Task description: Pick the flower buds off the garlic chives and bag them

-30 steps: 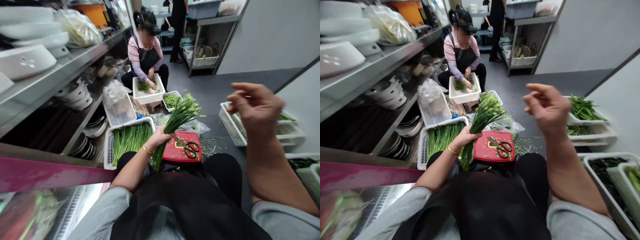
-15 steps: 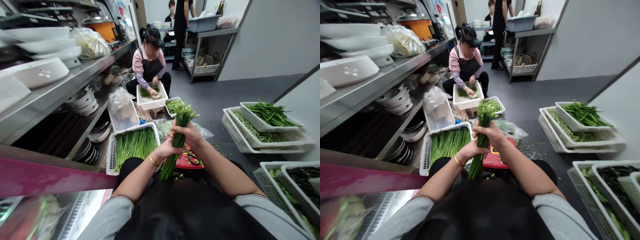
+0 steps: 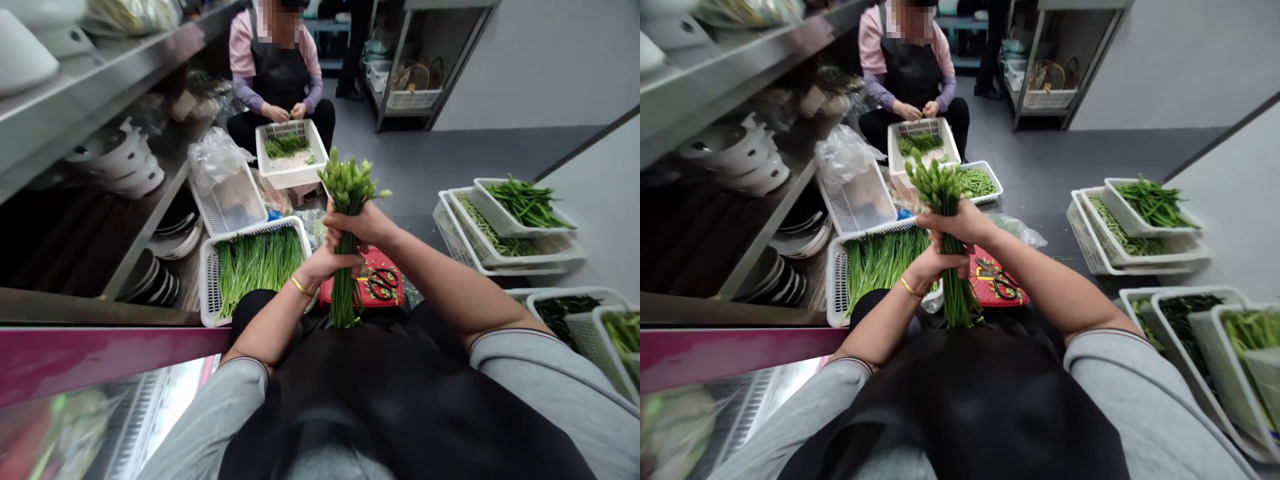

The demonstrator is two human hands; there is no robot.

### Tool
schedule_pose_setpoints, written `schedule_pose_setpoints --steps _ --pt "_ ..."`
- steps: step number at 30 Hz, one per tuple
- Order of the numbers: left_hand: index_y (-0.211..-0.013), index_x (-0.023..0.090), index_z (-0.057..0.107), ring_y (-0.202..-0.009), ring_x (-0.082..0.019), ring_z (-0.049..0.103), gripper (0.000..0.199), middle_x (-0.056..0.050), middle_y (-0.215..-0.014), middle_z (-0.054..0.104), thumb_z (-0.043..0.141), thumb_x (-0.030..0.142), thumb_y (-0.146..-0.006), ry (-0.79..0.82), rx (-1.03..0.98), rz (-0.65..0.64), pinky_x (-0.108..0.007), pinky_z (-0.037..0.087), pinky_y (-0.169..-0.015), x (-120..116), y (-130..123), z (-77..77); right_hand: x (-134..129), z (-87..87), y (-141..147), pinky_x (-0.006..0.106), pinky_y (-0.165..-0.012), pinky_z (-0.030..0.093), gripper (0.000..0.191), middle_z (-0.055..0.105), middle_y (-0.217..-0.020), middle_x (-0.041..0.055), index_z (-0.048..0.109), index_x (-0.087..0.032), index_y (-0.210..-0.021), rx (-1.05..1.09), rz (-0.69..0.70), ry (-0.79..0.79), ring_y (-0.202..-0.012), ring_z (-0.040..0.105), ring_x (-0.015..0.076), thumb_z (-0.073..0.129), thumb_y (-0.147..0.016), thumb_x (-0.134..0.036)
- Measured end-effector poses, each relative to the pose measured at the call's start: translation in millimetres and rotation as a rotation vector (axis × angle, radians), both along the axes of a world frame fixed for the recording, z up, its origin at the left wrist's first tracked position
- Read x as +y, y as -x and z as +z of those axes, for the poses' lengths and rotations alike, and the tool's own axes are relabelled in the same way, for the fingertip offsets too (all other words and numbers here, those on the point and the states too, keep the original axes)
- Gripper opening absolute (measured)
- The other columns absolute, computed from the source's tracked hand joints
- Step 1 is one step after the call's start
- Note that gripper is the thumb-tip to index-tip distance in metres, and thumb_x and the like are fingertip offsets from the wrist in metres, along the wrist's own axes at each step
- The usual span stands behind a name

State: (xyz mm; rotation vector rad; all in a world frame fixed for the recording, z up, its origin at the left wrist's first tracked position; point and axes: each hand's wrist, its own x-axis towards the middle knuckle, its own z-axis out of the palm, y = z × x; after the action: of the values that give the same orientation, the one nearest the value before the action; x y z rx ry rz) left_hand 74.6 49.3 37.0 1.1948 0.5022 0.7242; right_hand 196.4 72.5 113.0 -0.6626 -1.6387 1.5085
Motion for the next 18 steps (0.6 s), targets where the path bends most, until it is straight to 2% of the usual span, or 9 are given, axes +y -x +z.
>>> schedule_pose_setpoints --steps 3,5,6,7,8,11,13,15,18 --pt "-0.08 0.014 0.058 -0.046 -0.01 0.053 0.029 0.004 -0.056 0.055 0.073 0.036 -0.071 -0.242 0.199 0.149 -0.024 0.044 -0.05 9.8 16.5 4.5 23.3 -26.8 -43.6 0.03 -0.078 0.054 0.043 0.067 -0.086 0.0012 0.059 -0.018 -0.094 -0.203 -0.067 -0.143 -0.085 0.064 0.016 0.076 -0.069 -0.049" --pt "-0.079 0.014 0.058 -0.055 -0.012 0.057 0.02 0.001 -0.063 0.06 0.066 0.032 -0.077 -0.496 0.397 0.298 -0.025 0.046 -0.056 21.7 28.5 8.4 18.6 -63.6 -76.2 0.032 -0.085 0.052 0.041 0.067 -0.1 0.0053 0.056 -0.018 -0.113 -0.536 -0.219 -0.105 -0.096 0.064 0.0172 0.06 -0.085 -0.048" --pt "-0.081 0.014 0.059 -0.062 -0.014 0.059 0.015 -0.001 -0.069 0.063 0.063 0.029 -0.078 -0.637 0.51 0.373 -0.026 0.048 -0.061 27.7 32.7 10.8 9.3 -86.1 -89.6 0.032 -0.085 0.052 0.038 0.067 -0.104 0.0075 0.054 -0.017 -0.12 -0.79 -0.297 -0.029 -0.096 0.065 0.017 0.048 -0.093 -0.044" --pt "-0.085 0.015 0.06 -0.07 -0.016 0.062 0.012 -0.003 -0.075 0.066 0.061 0.025 -0.079 -0.774 0.636 0.431 -0.028 0.048 -0.066 32.8 34.8 13.4 -3.6 -109.6 -99.9 0.031 -0.087 0.051 0.037 0.067 -0.107 0.0088 0.053 -0.017 -0.122 -1.102 -0.337 0.057 -0.097 0.065 0.0171 0.04 -0.097 -0.041" --pt "-0.09 0.015 0.062 -0.076 -0.018 0.063 0.013 -0.005 -0.081 0.068 0.06 0.021 -0.078 -0.897 0.774 0.466 -0.029 0.048 -0.07 36.6 34.7 16.2 -18.6 -133.1 -106.9 0.034 -0.09 0.05 0.036 0.066 -0.109 0.0141 0.056 -0.012 -0.117 -1.243 -0.343 0.113 -0.102 0.064 0.0215 0.044 -0.096 -0.038" --pt "-0.1 0.016 0.063 -0.083 -0.022 0.064 0.023 -0.01 -0.089 0.069 0.055 0.015 -0.078 -1.129 1.214 0.39 -0.031 0.047 -0.072 38.6 21.9 24.3 -61.5 -191.4 -112.3 0.041 -0.097 0.045 0.036 0.058 -0.12 0.0283 0.06 -0.004 -0.111 -1.412 -0.335 0.178 -0.114 0.059 0.0337 0.06 -0.086 -0.03" --pt "-0.102 0.017 0.062 -0.082 -0.023 0.065 0.024 -0.012 -0.09 0.069 0.05 0.016 -0.083 -1.181 1.434 0.258 -0.03 0.046 -0.07 33.9 8.2 27.7 -77.2 -214.3 -109.9 0.043 -0.098 0.044 0.037 0.053 -0.127 0.0323 0.059 -0.001 -0.114 -1.444 -0.331 0.189 -0.118 0.057 0.0362 0.061 -0.083 -0.022" --pt "-0.107 0.016 0.061 -0.081 -0.023 0.065 0.026 -0.013 -0.092 0.068 0.045 0.016 -0.086 -1.185 1.572 0.136 -0.03 0.046 -0.069 27.6 -3.4 29.5 -80.5 -224.5 -108.8 0.044 -0.096 0.045 0.037 0.055 -0.123 0.0331 0.057 0.0 -0.116 -1.437 -0.328 0.209 -0.114 0.06 0.0355 0.057 -0.082 -0.015" --pt "-0.111 0.014 0.058 -0.083 -0.024 0.066 0.03 -0.015 -0.095 0.068 0.041 0.013 -0.087 -1.147 1.685 0.059 -0.03 0.045 -0.069 22.1 -11.1 33.2 -72.6 -223.3 -115.3 0.04 -0.089 0.047 0.034 0.064 -0.11 0.0293 0.06 -0.001 -0.11 -1.376 -0.325 0.258 -0.105 0.065 0.0321 0.056 -0.08 -0.015"
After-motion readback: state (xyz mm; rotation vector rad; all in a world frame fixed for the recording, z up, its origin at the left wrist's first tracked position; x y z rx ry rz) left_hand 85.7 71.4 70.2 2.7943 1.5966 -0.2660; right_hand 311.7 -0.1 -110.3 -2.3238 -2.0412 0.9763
